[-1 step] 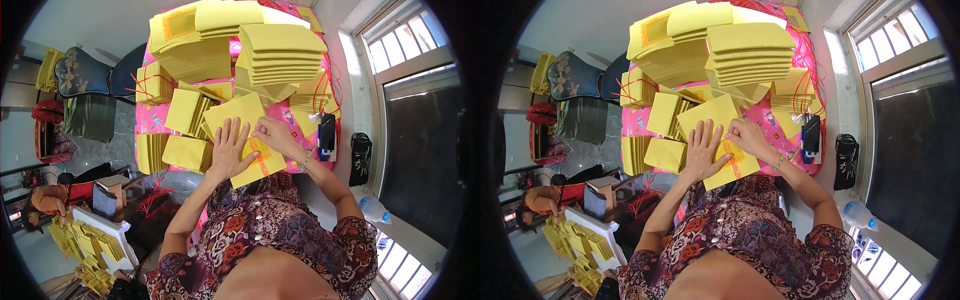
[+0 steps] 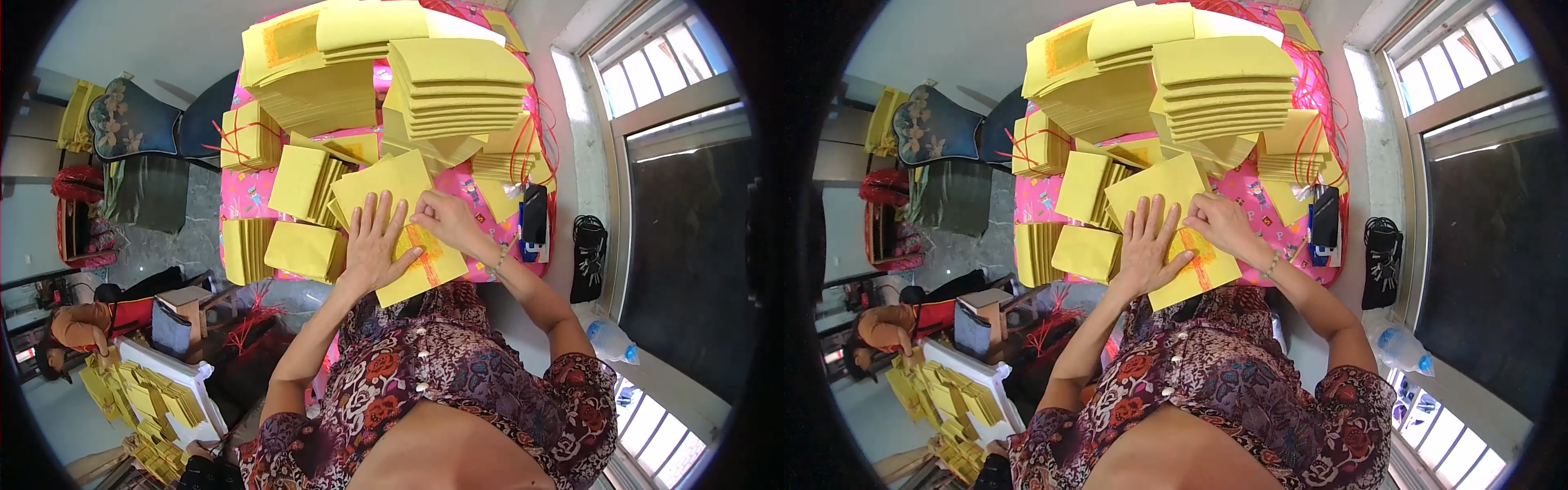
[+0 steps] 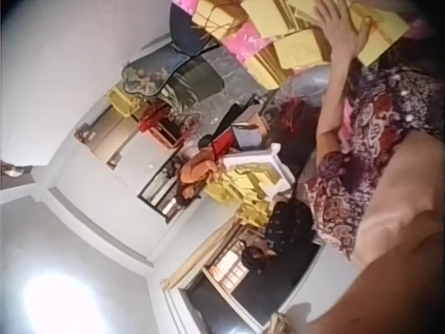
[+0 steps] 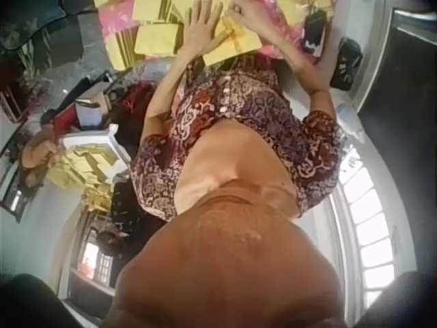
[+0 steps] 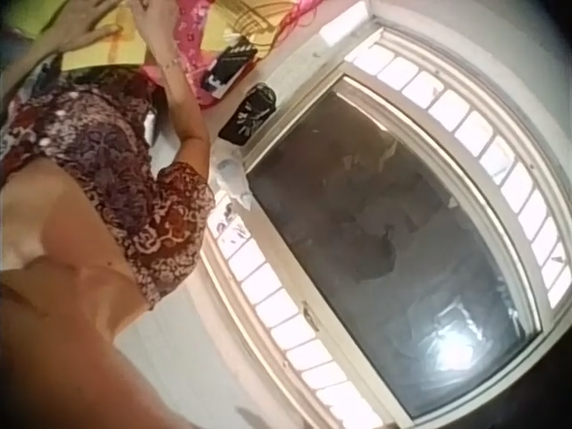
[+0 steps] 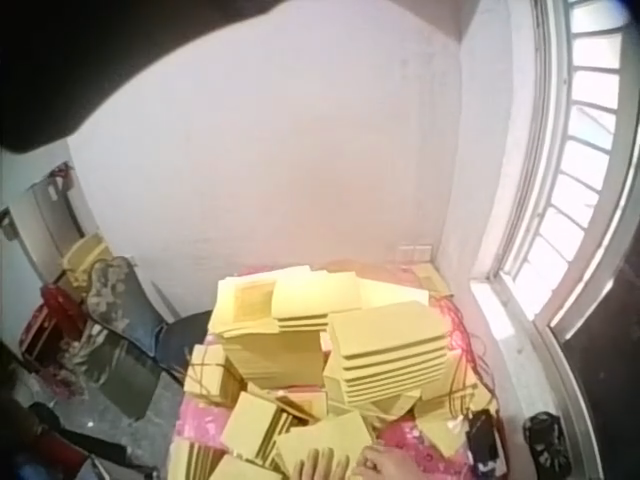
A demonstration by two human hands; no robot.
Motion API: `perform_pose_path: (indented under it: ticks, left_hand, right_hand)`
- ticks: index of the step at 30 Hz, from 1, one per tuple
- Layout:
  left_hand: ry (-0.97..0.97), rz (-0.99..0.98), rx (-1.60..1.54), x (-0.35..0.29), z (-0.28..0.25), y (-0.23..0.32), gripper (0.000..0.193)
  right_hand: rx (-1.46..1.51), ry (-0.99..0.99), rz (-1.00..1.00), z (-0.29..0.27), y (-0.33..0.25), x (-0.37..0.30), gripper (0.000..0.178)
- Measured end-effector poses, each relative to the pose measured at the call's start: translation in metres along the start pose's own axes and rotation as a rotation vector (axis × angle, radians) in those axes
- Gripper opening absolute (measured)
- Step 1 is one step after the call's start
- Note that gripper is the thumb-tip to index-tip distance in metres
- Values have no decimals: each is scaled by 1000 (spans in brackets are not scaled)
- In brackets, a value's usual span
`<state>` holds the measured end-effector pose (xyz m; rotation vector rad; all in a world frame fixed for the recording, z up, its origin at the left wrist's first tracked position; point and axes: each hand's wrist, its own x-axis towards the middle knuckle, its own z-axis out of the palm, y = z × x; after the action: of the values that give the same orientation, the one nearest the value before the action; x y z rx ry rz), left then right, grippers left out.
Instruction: Counting and stacking yellow sheets of joss paper on a workspace table.
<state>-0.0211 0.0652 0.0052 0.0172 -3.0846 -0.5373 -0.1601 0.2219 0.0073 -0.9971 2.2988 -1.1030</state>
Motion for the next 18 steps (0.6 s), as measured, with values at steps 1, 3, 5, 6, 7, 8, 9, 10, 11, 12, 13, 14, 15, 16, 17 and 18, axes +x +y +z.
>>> perform_pose_path:
  ticks: [1,3,5,6,7,8,9,10,11,12,13,14,15,16,17,18]
  left_hand:
    - [2,-8,23,-2,0,-1,87]
    - [4,-14,47,-3,2,-2,89]
    - [11,-9,32,-3,3,-3,90]
    - [9,-8,33,-3,2,-3,90]
    - [3,-8,26,-2,1,-2,90]
    - [-2,-8,19,-2,0,-1,90]
    - [-3,-9,22,-2,0,-1,90]
    - [1,-10,20,-3,1,-2,91]
    - [4,-10,18,-3,1,-2,91]
    - [3,-7,19,-4,2,-2,91]
    - [-1,-9,20,-4,2,-2,92]
    - [-6,-10,20,-4,2,-3,93]
    - [-6,-10,21,-3,1,-3,93]
    - [-19,-7,10,-3,1,-3,93]
    - [-32,-3,0,-3,1,-3,94]
    - [-30,-3,1,-4,1,-5,94]
  right_hand:
    - [1,1,2,1,0,0,19]
    - [-21,21,-94,4,-2,0,21]
    - [-55,38,-102,4,-2,-1,21]
    - [-89,54,-111,4,-2,-2,22]
    - [-87,54,-110,4,-3,-2,22]
    - [-83,23,-69,2,-5,-2,23]
    - [-78,-9,-31,1,-7,-1,23]
    - [-75,-8,-33,0,-10,-1,23]
    - [-70,-12,-20,0,-14,0,24]
    - [-65,-14,-5,0,-16,-1,24]
    - [-64,-12,-3,2,-14,-2,24]
    - [-78,21,-34,6,-10,-2,25]
    - [-93,52,-67,7,-9,-2,25]
    - [-93,52,-68,6,-9,-3,25]
    - [-78,37,-57,5,-10,-4,26]
    - [-64,23,-48,3,-11,-3,27]
